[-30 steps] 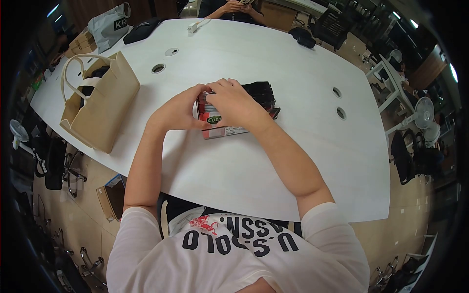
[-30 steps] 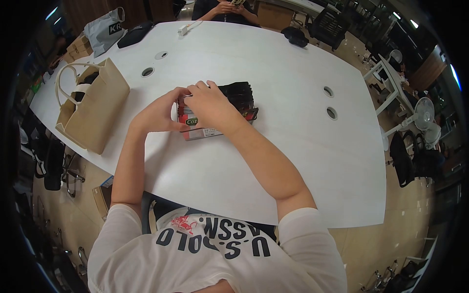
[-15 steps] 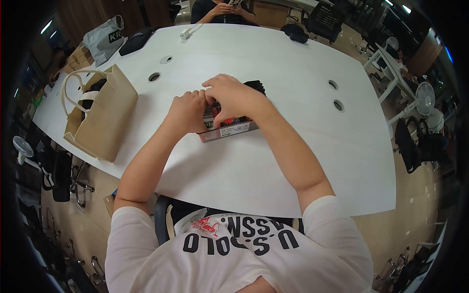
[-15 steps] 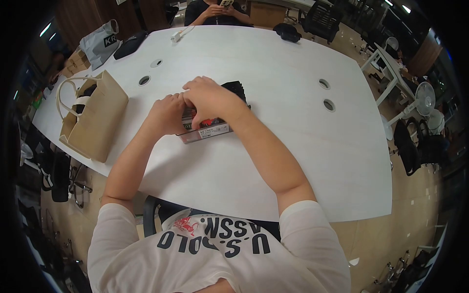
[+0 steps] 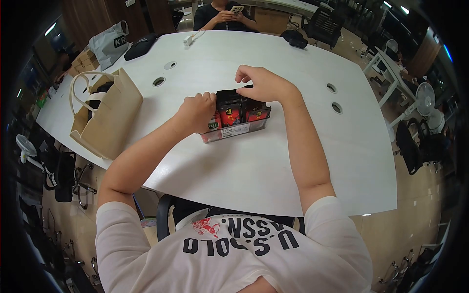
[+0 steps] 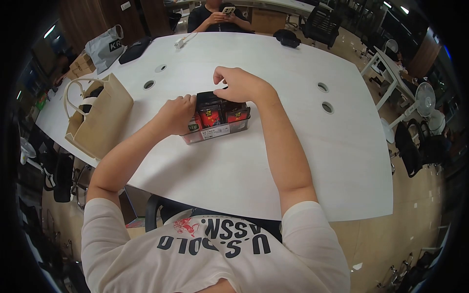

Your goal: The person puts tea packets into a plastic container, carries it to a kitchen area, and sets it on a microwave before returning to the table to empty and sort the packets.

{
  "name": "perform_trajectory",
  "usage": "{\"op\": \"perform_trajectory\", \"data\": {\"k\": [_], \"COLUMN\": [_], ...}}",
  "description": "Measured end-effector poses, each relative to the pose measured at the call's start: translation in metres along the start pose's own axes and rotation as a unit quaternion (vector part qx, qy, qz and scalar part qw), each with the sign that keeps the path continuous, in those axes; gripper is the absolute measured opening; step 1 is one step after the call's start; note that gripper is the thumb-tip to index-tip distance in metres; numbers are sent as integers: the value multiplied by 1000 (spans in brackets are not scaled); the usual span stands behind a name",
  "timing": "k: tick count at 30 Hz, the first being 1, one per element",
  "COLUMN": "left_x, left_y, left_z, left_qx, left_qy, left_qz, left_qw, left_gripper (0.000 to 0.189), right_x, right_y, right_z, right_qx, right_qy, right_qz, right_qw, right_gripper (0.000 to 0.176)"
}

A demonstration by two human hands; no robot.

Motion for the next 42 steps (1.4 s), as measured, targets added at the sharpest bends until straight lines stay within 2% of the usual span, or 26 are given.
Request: {"op": "perform_trajectory", "data": {"k": [4,6,9,11,14,18,21,23,26,36,42], "left_x": [1,0,2,3,3,-2,-2,-3,-2,-1,0], "left_y": [-3,-7,-16,-12,-10,-11,-9,-9,-9,-12,-11], "left_z": [0,-2,6,7,10,11,6,5,4,9,7], "left_qx": [-16,-41,-67,-44,-29,-36,-46,-53,-66,-72,-67], "left_qy": [-4,-4,15,5,7,25,-40,-42,-44,-66,-75], "left_qz": [3,9,14,13,11,9,-36,-35,-55,-64,-62], "left_qw": [1000,999,998,999,999,999,998,997,995,993,993], "left_gripper": [69,73,65,65,67,74,94,99,104,132,129], "right_x": [-1,-1,-3,4,7,3,3,5,3,5,1], "right_y": [0,-1,-14,-24,-31,-32,-34,-33,-32,-24,-32], "right_z": [-1,9,25,34,40,51,58,62,57,66,73], "right_qx": [-2,-23,-99,-145,-159,-196,-209,-203,-176,-216,-259], "right_qy": [-4,-5,-20,-53,-74,16,51,48,-19,-45,-11], "right_qz": [5,-10,-10,17,24,-81,-139,-153,-116,-108,-103], "right_qw": [1000,1000,995,988,984,977,967,966,977,969,960], "right_gripper": [40,51,67,76,73,68,64,61,61,48,45]}}
Point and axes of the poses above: each hand's wrist, its own x-axis towards the middle knuckle, its own z-axis out of the palm, y = z × x, the point moved 1 cm from there along x, towards the middle knuckle, and after that the axes turned 1 degree about -y, right-handed, at the moved point
